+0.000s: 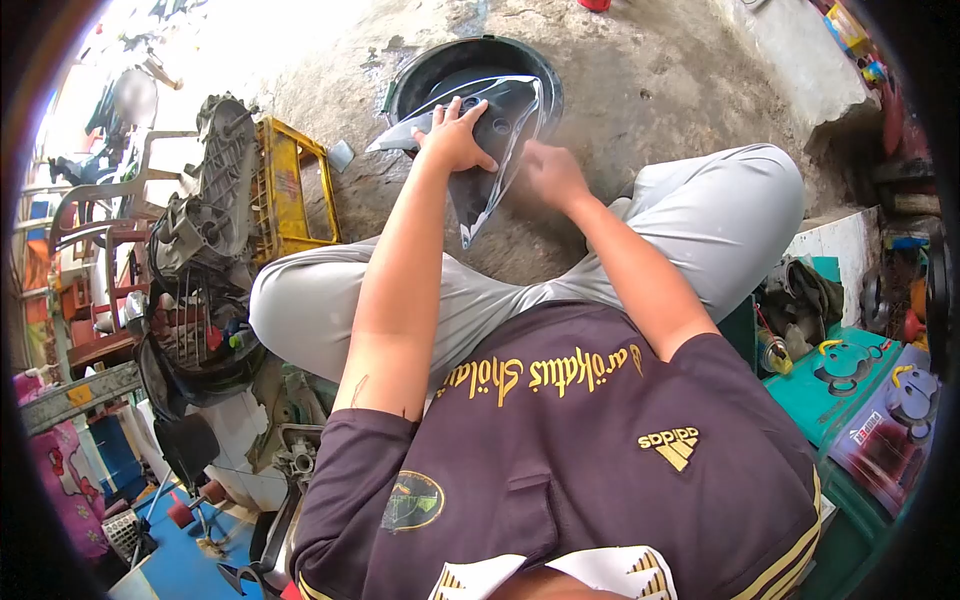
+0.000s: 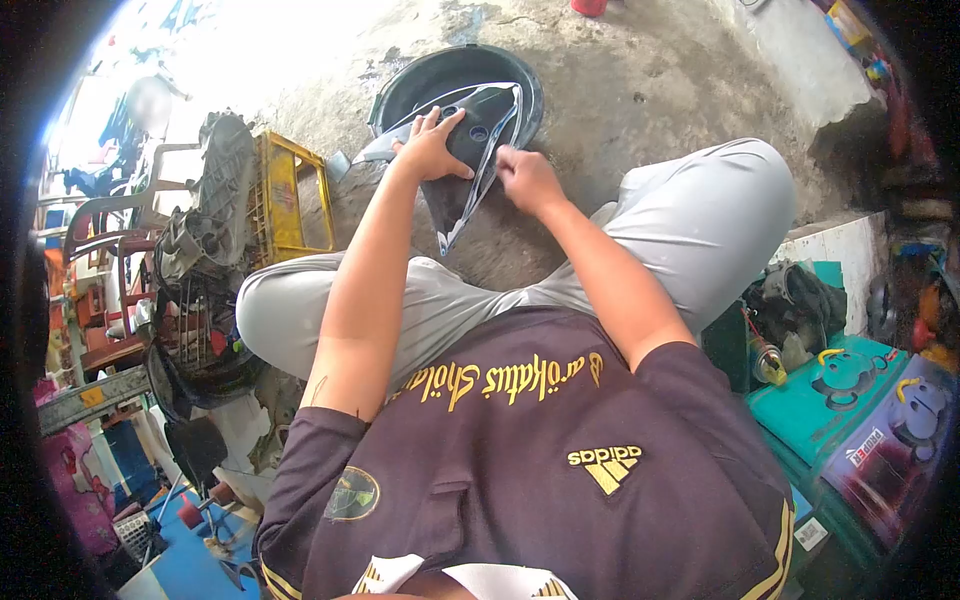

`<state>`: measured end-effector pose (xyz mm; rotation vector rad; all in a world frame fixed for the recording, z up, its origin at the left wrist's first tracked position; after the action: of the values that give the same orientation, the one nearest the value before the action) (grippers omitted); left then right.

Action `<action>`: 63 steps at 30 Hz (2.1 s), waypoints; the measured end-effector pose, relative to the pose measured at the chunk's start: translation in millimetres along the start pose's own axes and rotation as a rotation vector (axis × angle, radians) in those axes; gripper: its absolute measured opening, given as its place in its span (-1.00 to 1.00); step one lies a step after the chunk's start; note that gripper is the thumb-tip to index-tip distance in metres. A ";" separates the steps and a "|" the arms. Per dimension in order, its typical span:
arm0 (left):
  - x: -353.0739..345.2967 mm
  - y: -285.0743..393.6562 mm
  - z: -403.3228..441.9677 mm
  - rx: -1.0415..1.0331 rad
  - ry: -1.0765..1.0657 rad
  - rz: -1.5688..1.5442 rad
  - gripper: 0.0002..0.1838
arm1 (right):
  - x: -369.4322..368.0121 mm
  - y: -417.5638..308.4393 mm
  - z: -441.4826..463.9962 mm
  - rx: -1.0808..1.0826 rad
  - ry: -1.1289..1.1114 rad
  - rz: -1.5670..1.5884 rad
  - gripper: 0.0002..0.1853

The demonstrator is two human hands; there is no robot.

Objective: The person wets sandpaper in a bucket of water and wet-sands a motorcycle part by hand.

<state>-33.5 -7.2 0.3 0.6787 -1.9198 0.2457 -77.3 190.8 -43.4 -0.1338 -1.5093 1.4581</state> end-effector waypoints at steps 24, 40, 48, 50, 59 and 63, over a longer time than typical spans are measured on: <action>-0.3 -1.2 6.0 -0.026 0.007 -0.018 0.41 | -11.8 4.6 -7.0 0.105 0.037 0.016 -0.91; 0.6 -0.1 2.0 -0.020 0.011 -0.019 0.40 | -13.9 12.7 -10.5 -0.060 0.078 0.173 -0.84; -0.5 0.8 3.4 -0.006 -0.013 -0.001 0.41 | -13.6 12.6 -10.5 -0.063 0.057 0.150 -0.83; -1.0 1.0 4.6 0.005 0.000 0.008 0.41 | -12.4 7.0 -10.2 0.024 -0.008 0.136 -0.83; 1.0 1.3 2.3 0.005 -0.008 -0.003 0.41 | -17.3 16.7 -7.4 0.036 -0.028 0.148 -0.81; 0.4 1.0 0.1 -0.003 -0.016 -0.005 0.41 | -2.0 25.8 -4.3 -0.193 0.155 0.204 -0.83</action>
<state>-34.2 -6.6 0.7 0.6847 -1.9333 0.2345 -87.1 199.4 -66.2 -0.5187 -1.5408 1.4217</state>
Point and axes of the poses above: each hand's wrist, its own z-axis towards the middle knuckle, its own x-axis out of the back of the hand, y = z × x, the point moved 3 cm from there along z, towards the middle knuckle, and after that the axes turned 9 degrees about x, right-handed, at the moved point
